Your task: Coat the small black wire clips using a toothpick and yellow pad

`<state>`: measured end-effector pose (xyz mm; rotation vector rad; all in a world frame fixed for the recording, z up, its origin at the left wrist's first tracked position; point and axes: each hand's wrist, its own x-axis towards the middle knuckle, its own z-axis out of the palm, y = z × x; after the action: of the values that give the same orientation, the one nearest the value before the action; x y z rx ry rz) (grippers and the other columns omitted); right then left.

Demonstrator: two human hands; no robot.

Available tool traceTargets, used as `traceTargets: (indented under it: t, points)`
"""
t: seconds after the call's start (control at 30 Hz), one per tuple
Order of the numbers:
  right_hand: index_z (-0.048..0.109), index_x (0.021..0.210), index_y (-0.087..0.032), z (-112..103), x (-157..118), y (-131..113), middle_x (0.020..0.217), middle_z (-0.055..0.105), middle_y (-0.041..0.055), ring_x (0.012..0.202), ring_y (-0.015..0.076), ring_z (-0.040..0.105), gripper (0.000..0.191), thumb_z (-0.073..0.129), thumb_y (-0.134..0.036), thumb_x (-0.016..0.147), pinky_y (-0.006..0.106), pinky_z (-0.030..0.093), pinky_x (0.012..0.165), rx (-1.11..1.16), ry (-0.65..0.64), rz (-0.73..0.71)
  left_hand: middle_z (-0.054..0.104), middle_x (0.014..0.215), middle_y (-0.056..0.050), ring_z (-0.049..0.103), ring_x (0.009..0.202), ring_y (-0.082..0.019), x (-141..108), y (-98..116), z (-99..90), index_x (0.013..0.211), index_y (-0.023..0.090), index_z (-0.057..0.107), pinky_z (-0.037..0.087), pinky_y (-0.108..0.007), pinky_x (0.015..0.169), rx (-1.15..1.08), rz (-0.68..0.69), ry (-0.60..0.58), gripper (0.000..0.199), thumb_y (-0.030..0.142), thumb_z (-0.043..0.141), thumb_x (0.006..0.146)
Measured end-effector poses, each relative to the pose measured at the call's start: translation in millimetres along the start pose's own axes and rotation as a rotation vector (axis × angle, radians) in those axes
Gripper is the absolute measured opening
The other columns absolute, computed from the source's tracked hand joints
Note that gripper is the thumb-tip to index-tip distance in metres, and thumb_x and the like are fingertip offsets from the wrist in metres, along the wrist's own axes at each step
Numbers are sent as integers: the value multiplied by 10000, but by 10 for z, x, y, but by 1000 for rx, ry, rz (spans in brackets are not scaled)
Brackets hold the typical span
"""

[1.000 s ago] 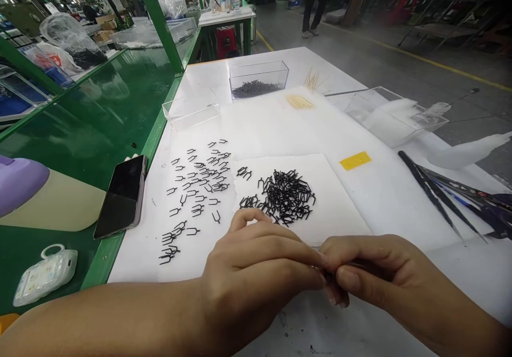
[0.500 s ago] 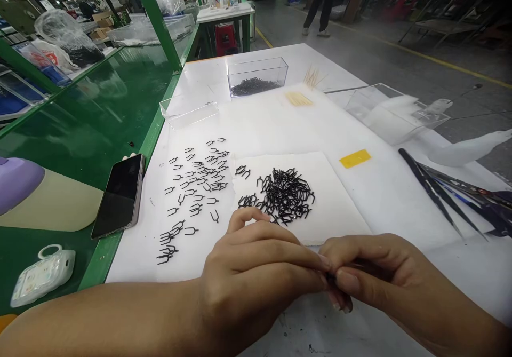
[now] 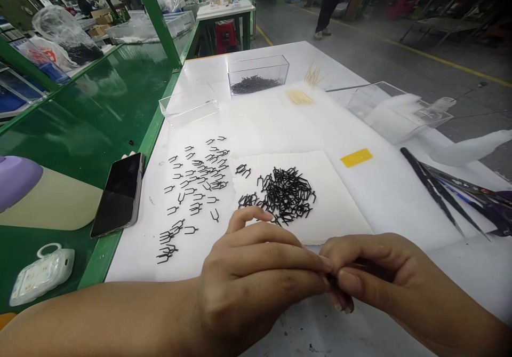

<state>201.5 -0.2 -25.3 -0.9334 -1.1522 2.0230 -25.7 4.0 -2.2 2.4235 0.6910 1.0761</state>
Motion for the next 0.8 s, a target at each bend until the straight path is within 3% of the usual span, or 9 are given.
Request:
traceTargets:
  t: [0.67, 0.8]
  points:
    - [788, 713, -240, 29, 25, -38, 581, 677, 3, 557, 124, 616, 168, 805, -353, 836, 244, 561, 593, -50, 7, -10, 805, 1030, -25, 730, 958, -103, -15, 24, 9, 954, 126, 743, 352, -241, 1151, -24, -1, -15, 224, 49, 539, 1001]
    - [766, 653, -233, 56, 33, -59, 553, 671, 1, 540, 124, 618, 239, 817, -399, 817, 228, 560, 574, -124, 47, -43, 807, 991, -37, 748, 913, -111, -9, 10, 47, 932, 119, 741, 362, -243, 1144, -36, -25, 36, 180, 17, 595, 959]
